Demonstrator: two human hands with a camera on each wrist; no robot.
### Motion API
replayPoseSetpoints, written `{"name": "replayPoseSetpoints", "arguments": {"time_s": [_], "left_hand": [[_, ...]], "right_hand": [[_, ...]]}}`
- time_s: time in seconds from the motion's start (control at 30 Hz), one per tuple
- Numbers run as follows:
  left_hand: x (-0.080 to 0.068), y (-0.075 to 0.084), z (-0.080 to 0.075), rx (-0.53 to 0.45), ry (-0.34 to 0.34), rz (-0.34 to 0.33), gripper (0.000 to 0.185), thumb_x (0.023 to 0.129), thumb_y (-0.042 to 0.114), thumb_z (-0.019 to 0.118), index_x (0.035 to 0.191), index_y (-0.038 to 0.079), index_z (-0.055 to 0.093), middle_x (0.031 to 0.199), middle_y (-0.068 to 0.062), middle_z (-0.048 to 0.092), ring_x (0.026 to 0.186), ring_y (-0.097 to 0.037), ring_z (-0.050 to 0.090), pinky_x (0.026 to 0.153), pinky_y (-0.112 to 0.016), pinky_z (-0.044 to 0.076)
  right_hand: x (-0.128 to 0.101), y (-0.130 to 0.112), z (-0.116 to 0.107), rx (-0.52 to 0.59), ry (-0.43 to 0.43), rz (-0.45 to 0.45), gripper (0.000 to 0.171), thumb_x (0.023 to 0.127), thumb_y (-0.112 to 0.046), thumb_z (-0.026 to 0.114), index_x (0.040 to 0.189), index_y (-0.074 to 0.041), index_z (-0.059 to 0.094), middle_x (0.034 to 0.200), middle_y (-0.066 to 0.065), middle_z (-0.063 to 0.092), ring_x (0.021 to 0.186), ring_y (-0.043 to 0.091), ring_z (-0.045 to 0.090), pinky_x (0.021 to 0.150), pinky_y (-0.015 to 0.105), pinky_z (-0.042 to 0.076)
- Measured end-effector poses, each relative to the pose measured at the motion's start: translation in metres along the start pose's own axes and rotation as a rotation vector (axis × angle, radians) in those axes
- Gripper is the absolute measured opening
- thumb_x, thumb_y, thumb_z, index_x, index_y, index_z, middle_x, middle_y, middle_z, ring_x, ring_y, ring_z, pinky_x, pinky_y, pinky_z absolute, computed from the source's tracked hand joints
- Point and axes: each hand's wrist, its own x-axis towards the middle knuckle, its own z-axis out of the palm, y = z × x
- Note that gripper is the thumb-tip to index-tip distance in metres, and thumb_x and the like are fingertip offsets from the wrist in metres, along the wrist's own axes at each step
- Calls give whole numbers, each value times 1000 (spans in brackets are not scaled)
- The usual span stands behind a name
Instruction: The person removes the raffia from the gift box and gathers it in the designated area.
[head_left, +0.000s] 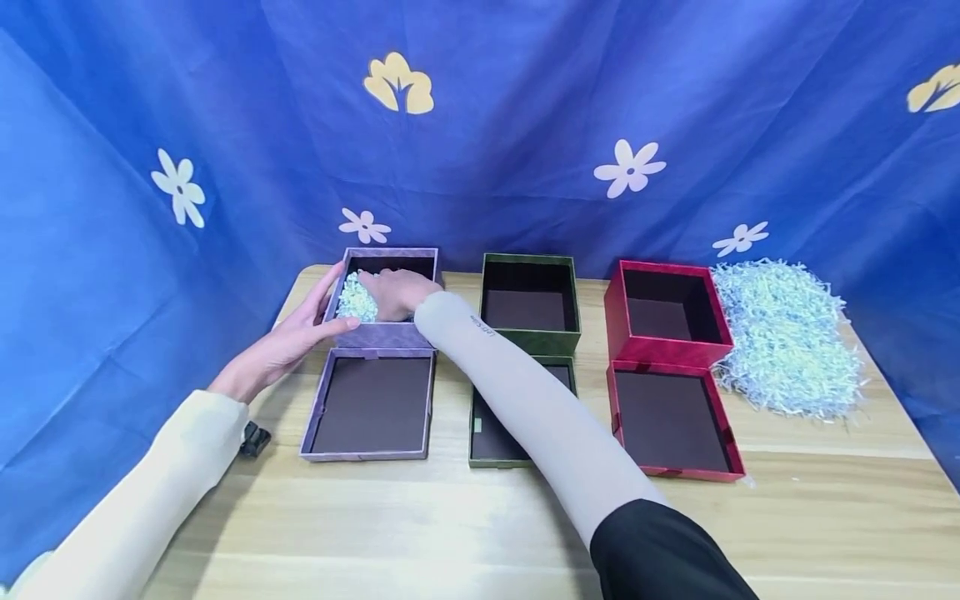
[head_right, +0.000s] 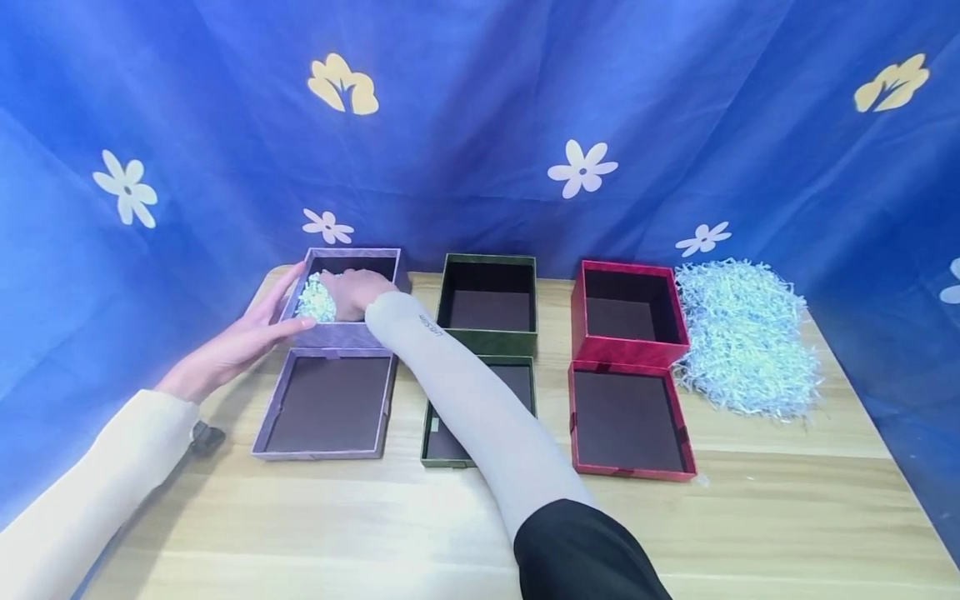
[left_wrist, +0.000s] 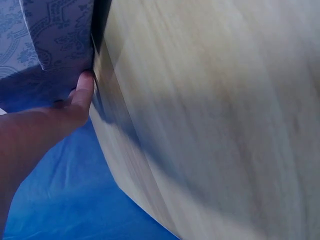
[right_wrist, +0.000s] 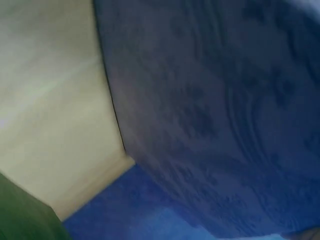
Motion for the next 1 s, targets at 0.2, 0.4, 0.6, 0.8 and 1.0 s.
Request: {"name": "replayPoseSetpoints", "arguments": {"time_s": [0.2,0.4,0.6,0.8,1.0], "left_hand": [[-3,-2,1,21,13,20,101,109,12,67,176,41,-3,180,1,-17,164,-28,-15,128,-64,2],[1,-1,3,55,28,16,102,109,18,68,175,39,-7,180,3,-17,164,-23,-13,129,-59,2],[2,3,8,28,14,3,104,109,16,68,175,39,-10,179,6,-23,162,-20,-19,129,-58,-6],[1,5,10,10,8,-6,106,108,17,69,175,39,-10,178,7,-24,161,-18,-21,128,-57,-9],[1,5,7,-8,16,-20,106,107,17,70,174,44,-8,179,8,-23,161,-16,-18,129,-55,-7]], "right_hand": [[-7,-4,2,27,52,-42,68,110,-44,62,168,-21,37,151,3,60,132,18,59,110,32,46],[-13,-3,-1,79,88,-57,50,109,-47,63,152,-22,52,143,-1,64,126,17,61,105,32,48],[-17,2,-2,106,113,-81,51,106,-50,68,148,-25,56,140,-4,65,120,14,62,101,31,49],[-19,5,-2,133,126,-120,60,104,-47,72,157,-25,52,147,-4,63,125,15,61,103,31,48],[-21,4,-9,142,146,-137,73,99,-50,78,162,-25,48,147,-6,63,126,14,60,103,29,48]]}}
